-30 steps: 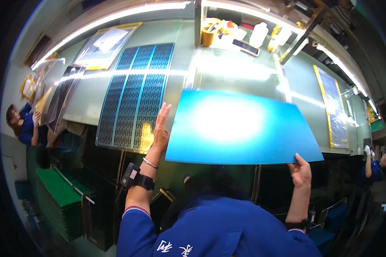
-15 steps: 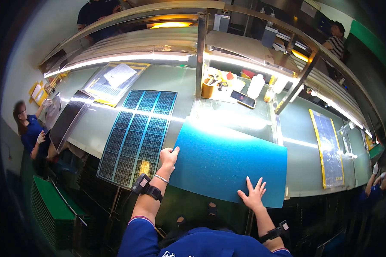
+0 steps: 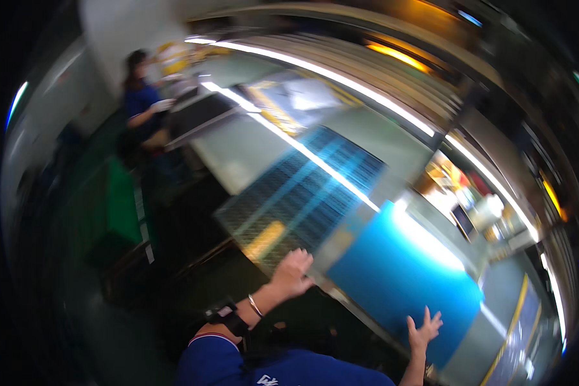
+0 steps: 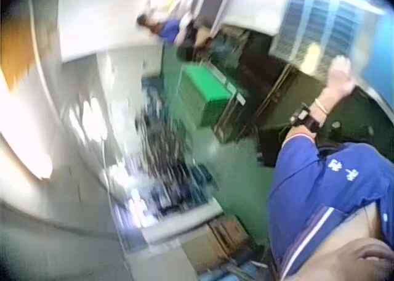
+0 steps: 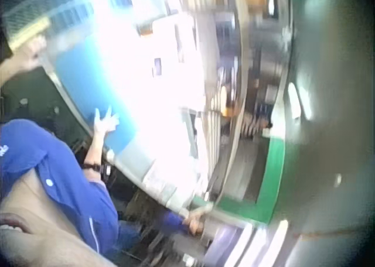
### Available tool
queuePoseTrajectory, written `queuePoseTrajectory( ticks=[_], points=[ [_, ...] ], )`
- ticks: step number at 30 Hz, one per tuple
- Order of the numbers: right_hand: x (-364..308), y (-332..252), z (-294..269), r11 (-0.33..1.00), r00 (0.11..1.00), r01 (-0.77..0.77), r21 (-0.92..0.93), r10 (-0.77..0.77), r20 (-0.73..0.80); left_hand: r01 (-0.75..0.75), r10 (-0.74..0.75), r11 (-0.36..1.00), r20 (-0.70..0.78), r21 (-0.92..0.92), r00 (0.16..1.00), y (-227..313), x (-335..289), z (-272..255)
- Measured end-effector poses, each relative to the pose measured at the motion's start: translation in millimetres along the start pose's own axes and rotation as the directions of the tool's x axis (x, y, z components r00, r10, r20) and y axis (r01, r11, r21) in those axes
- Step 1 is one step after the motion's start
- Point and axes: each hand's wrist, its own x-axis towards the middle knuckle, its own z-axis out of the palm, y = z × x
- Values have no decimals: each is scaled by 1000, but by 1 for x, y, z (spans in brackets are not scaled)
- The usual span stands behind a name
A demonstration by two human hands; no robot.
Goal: Placing and inspecting large glass or silicon panel components on an illuminated workstation table.
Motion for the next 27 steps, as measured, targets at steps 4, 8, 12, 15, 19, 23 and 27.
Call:
queuePoseTrajectory(
  ticks=[4, 8, 12, 15, 19, 23, 27],
  points=[
    [43, -89, 35, 793, 936, 345, 503, -334, -116, -164, 205, 885, -48, 436, 978, -39, -63, 37],
    [36, -229, 37, 606, 693, 585, 539, -718, 56, -106, 93, 910, 51, 400, 994, -35, -67, 44],
    [23, -300, 57, 531, 524, 599, 600, -826, 207, -44, -17, 973, 264, 225, 964, -45, -62, 34],
    [33, -327, 83, 383, 360, 842, 380, -924, 134, -114, 112, 993, 239, -4, 964, -66, -64, 18],
    [74, -330, 109, 524, 488, 818, 238, -851, 193, -138, 175, 982, 348, -128, 921, -83, -56, 15],
    [72, -328, 114, 480, 446, 836, 265, -877, 178, -76, 172, 951, 307, -301, 936, -94, -64, 6],
    [74, -322, 104, 412, 371, 875, 252, -908, 196, -338, 378, 924, 277, -179, 884, -100, -73, 5]
  ],
)
